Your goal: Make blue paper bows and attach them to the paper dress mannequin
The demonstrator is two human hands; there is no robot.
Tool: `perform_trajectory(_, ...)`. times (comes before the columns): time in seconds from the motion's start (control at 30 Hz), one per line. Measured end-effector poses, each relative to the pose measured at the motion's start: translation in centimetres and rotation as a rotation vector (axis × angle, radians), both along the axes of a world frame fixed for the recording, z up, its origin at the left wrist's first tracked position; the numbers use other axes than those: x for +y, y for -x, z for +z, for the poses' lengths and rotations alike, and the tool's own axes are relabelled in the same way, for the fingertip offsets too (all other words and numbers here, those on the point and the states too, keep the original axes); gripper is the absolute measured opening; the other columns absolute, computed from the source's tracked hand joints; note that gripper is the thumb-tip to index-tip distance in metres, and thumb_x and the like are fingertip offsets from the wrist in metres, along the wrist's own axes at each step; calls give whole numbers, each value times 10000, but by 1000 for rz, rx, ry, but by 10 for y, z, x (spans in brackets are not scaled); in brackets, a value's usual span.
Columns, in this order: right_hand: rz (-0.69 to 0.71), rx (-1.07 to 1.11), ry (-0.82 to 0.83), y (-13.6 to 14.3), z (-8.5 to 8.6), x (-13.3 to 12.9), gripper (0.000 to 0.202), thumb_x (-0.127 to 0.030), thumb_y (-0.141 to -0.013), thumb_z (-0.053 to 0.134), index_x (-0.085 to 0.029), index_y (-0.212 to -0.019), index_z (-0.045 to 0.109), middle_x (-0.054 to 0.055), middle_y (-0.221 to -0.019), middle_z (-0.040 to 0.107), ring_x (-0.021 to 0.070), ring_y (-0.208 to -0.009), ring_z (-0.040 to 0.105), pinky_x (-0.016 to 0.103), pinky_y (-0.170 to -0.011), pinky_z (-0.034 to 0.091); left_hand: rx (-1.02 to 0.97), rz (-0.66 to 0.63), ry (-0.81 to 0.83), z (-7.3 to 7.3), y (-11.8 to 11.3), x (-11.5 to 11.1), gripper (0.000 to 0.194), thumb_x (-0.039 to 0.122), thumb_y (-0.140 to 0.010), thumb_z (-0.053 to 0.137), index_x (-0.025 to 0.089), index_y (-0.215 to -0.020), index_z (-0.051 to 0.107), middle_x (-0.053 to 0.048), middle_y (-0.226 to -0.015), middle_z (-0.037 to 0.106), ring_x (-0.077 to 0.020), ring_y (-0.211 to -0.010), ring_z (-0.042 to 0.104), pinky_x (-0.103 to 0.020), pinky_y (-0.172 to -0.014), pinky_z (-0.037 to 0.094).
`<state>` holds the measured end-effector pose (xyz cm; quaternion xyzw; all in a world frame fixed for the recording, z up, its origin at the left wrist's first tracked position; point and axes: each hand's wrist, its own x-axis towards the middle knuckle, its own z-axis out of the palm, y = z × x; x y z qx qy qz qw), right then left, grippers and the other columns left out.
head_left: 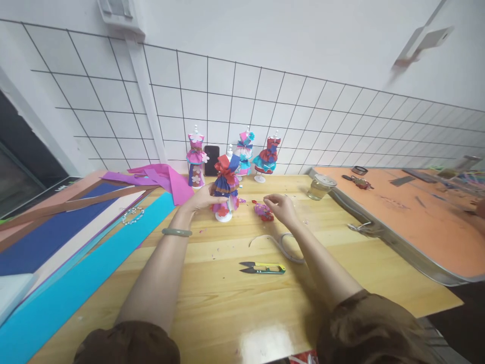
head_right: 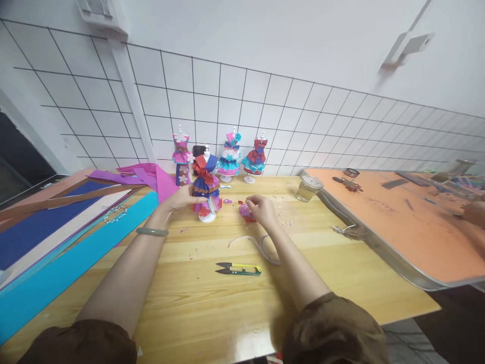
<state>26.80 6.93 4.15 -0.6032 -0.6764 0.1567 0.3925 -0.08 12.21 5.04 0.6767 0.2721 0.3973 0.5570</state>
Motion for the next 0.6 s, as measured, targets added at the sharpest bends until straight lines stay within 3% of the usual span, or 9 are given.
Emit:
perform_trajectory(0.2,123,497,11,43,8,11,291,-375,-668,593,-155,-855,628,43,-802,667,167,-709,603,297,-651,475,-83,29,-33,2,-9,-5,668,323,-526,731,134,-1125,504,-120,-1101,572,-270,-1033,507,-398,-892,381)
perform_trajectory(0.4,170,711,-16,70,2,19,323,-363,-608,654,-145,-846,634,57,-807,675,168,-721,614,285,-644,479,-57,105,-49,-1,-16,-6,521,330,-596,685,132,-1054,539,-108,-1099,577,-250,-1007,525,-380,-877,401)
perform_trajectory(0.6,211,806,-50,86,2,20,281,-342,-588,674,-145,-788,650,53,-757,681,169,-696,617,293,-657,469,-70,128,-99,-5,-18,-1,570,341,-558,704,123,-1055,534,-111,-1056,596,-242,-950,555,-382,-844,420)
